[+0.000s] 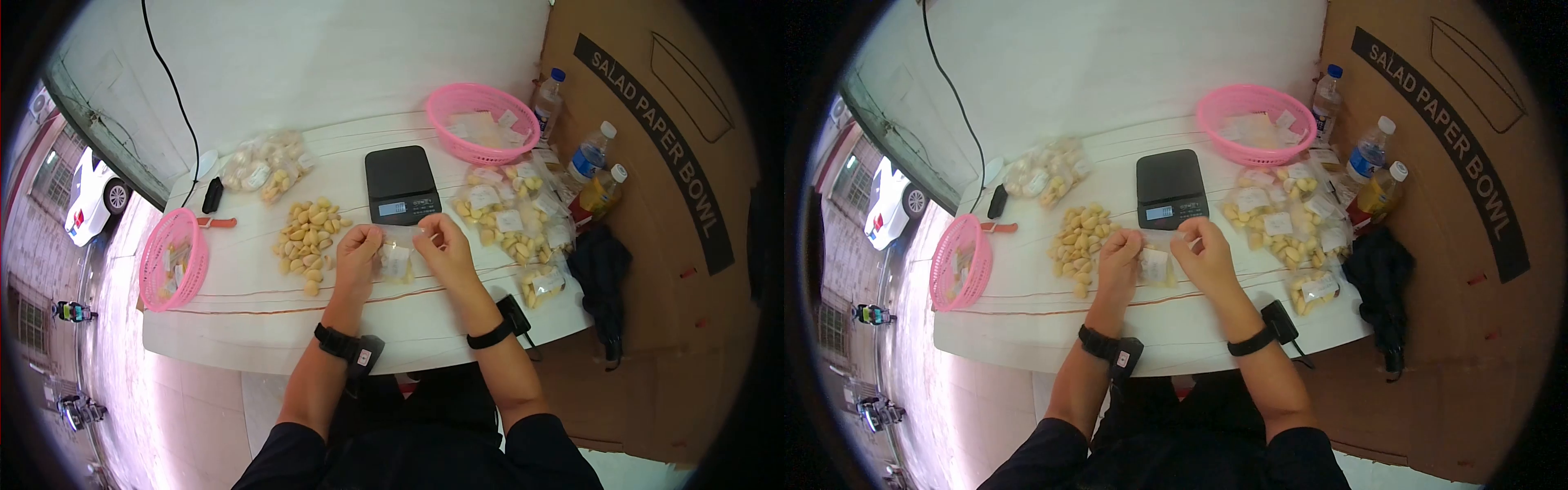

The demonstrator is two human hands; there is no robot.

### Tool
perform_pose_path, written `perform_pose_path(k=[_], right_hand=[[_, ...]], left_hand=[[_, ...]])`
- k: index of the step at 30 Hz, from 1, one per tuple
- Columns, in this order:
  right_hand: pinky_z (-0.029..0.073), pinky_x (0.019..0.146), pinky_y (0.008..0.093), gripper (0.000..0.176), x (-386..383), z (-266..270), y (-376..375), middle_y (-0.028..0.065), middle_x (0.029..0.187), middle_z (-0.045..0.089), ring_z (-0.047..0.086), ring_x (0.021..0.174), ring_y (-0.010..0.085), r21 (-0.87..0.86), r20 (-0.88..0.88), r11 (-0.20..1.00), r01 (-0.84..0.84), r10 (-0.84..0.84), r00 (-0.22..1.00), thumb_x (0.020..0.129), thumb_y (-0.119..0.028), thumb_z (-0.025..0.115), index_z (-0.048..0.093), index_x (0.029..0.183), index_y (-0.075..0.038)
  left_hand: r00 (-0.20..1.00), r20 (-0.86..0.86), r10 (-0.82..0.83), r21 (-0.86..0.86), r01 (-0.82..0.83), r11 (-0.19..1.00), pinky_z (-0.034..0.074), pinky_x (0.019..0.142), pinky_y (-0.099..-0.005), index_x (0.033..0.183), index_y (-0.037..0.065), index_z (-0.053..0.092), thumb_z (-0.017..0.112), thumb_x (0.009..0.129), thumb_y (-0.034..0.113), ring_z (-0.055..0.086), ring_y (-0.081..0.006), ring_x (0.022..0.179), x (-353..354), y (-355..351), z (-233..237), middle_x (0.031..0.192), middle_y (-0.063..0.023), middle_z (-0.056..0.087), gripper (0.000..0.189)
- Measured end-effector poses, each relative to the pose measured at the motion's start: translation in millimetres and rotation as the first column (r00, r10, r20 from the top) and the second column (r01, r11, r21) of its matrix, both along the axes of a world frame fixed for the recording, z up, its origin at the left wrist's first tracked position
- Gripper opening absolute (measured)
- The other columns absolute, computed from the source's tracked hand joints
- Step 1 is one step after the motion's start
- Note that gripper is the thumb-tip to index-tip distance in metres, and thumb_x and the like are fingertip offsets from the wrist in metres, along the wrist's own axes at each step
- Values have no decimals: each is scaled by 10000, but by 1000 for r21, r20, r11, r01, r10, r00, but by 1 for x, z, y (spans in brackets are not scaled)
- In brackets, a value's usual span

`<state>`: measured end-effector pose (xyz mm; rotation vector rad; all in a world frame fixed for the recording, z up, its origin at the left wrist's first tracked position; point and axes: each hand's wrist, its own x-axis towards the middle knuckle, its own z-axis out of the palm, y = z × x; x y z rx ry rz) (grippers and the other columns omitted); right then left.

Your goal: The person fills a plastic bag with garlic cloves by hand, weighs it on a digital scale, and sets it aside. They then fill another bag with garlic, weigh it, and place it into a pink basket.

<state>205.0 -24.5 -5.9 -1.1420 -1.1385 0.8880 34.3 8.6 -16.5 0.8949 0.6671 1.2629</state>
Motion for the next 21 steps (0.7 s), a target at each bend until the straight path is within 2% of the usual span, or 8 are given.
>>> perform_pose_path(k=[2,7,10,12,13,15,18,21], right_hand=[[410,561,244,120,0,7,-3,10,814,565,492,645,96,130,224,985,114,-141,964,825,-132,712,642,866,-43],[429,601,273,141,-1,9,-3,40,838,563,524,697,141,112,222,993,27,-51,974,793,-132,728,653,876,-46],[441,631,299,132,0,8,-3,56,816,586,550,714,181,175,230,984,12,-53,972,786,-133,734,661,849,-43],[448,645,315,128,1,6,-2,67,805,599,563,724,205,223,250,975,6,-63,966,782,-132,738,665,831,-39],[456,670,327,120,2,7,-3,73,797,610,576,744,223,237,311,972,-4,-71,948,781,-127,738,670,820,-35],[465,695,340,113,3,9,-4,78,789,620,590,763,240,248,369,969,-14,-81,926,780,-121,737,675,808,-32],[475,686,325,121,2,9,-5,83,791,626,605,765,229,218,352,974,-54,-27,936,775,-122,747,681,809,-27],[476,654,306,129,1,8,-4,79,788,622,614,744,202,165,209,984,-68,33,977,770,-123,750,679,806,-22]], left_hand=[[1000,-17,14,2,-14,1000,444,650,-208,963,30,661,623,990,162,542,-50,719,1,0,-1,816,26,616,140],[990,-135,40,57,-33,998,445,601,-204,959,30,670,636,981,142,549,-45,672,6,-3,3,787,16,618,119],[959,-283,-14,106,45,993,434,519,-200,929,28,662,648,971,125,538,-46,576,6,-7,3,732,10,605,107],[909,-418,-2,145,68,987,467,723,-232,908,11,651,647,978,156,574,-83,785,6,-9,1,853,-21,653,160],[908,-418,-4,144,71,987,467,723,-232,908,11,651,647,978,156,574,-83,785,7,-9,1,853,-21,653,160],[943,-330,52,247,33,968,412,449,-204,878,22,631,664,954,101,530,-48,523,11,-9,1,683,2,586,115],[929,-359,96,282,10,959,402,436,-209,861,24,622,666,953,109,515,-48,509,12,-11,2,673,3,578,133],[922,-368,124,283,-16,959,396,430,-213,846,27,609,669,952,114,495,-47,493,12,-9,3,658,7,564,149]])
